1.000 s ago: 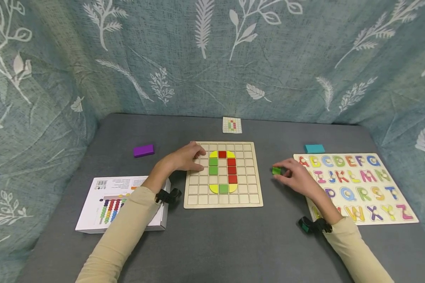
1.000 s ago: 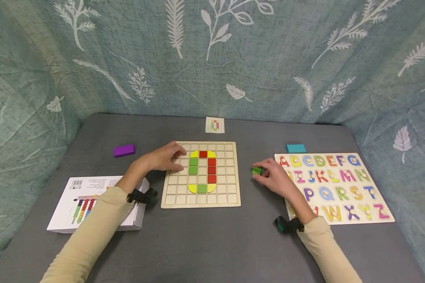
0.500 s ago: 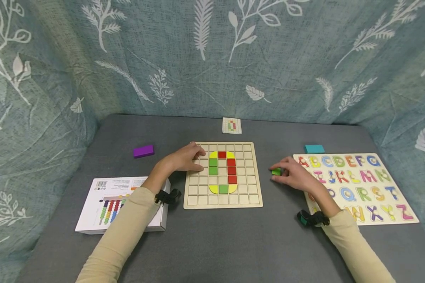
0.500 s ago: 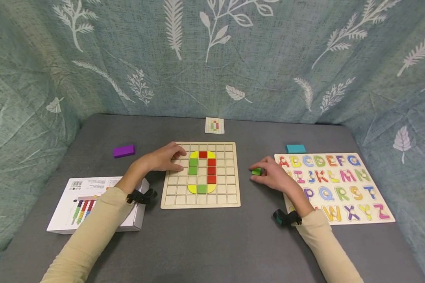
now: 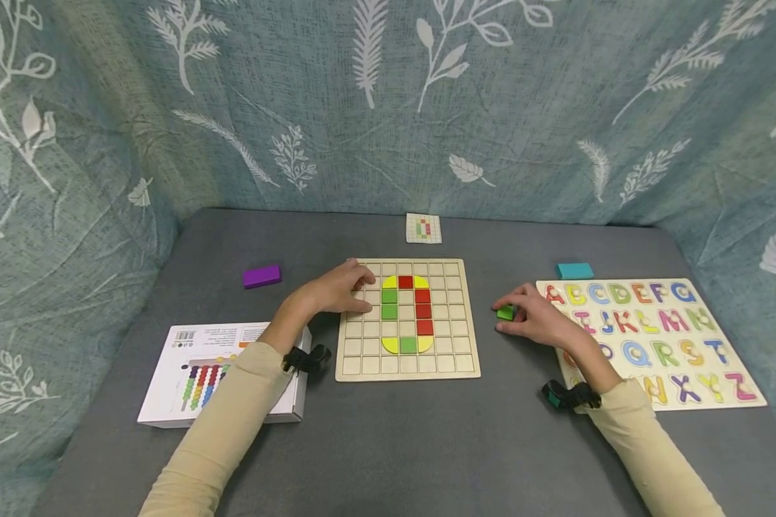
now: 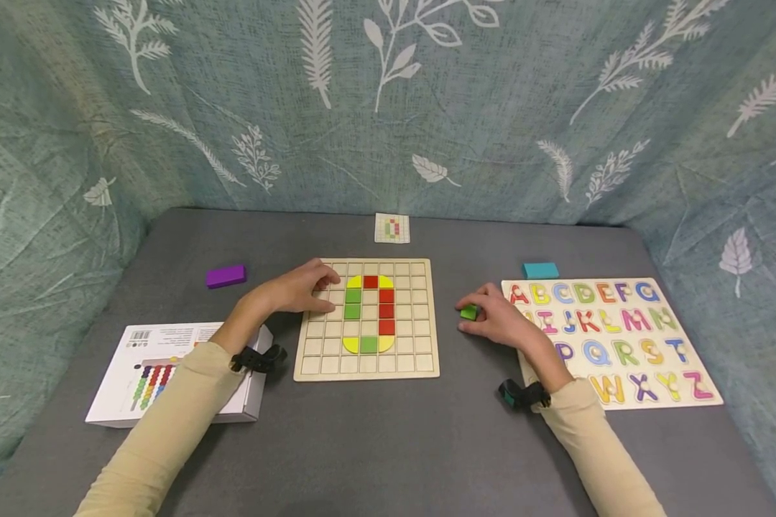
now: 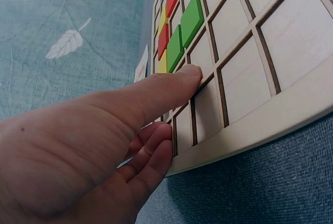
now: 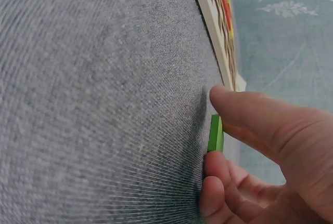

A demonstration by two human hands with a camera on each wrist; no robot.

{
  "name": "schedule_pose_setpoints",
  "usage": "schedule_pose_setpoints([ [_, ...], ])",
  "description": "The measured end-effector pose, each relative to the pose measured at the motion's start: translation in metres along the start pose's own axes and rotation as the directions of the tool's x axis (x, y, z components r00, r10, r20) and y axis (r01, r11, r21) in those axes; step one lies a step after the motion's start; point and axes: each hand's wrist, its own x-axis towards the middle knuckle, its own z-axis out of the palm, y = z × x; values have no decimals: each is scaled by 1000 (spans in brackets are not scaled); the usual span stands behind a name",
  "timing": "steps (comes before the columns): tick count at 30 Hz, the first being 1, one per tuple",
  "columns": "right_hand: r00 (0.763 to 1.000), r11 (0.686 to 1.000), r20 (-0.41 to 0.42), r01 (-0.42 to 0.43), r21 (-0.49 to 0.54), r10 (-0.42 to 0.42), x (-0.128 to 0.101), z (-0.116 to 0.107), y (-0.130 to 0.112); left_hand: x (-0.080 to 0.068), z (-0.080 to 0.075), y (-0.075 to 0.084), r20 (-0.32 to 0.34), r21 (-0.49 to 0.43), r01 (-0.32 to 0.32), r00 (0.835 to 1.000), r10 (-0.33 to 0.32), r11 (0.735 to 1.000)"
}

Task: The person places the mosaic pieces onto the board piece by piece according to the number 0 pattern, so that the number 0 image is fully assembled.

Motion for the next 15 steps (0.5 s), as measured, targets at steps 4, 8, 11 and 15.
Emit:
schedule_pose_setpoints([
  [4, 1000, 1000, -5, 21, -4, -21, 1, 2, 0, 0, 1, 0, 0, 2, 18, 1000, -18, 1000],
  [8, 1000, 999, 3, 29, 12, -29, 1, 2, 1, 0, 1, 0, 0, 7, 12, 1000, -12, 1000],
  [11, 999, 999, 4, 32, 25, -32, 1, 3, 3, 0, 1, -1, -2, 10, -4, 1000, 4, 1000],
  [15, 1000, 999, 1, 24, 39, -24, 2, 4, 7, 1, 2, -3, -1, 13, -14, 1000, 14, 1000],
])
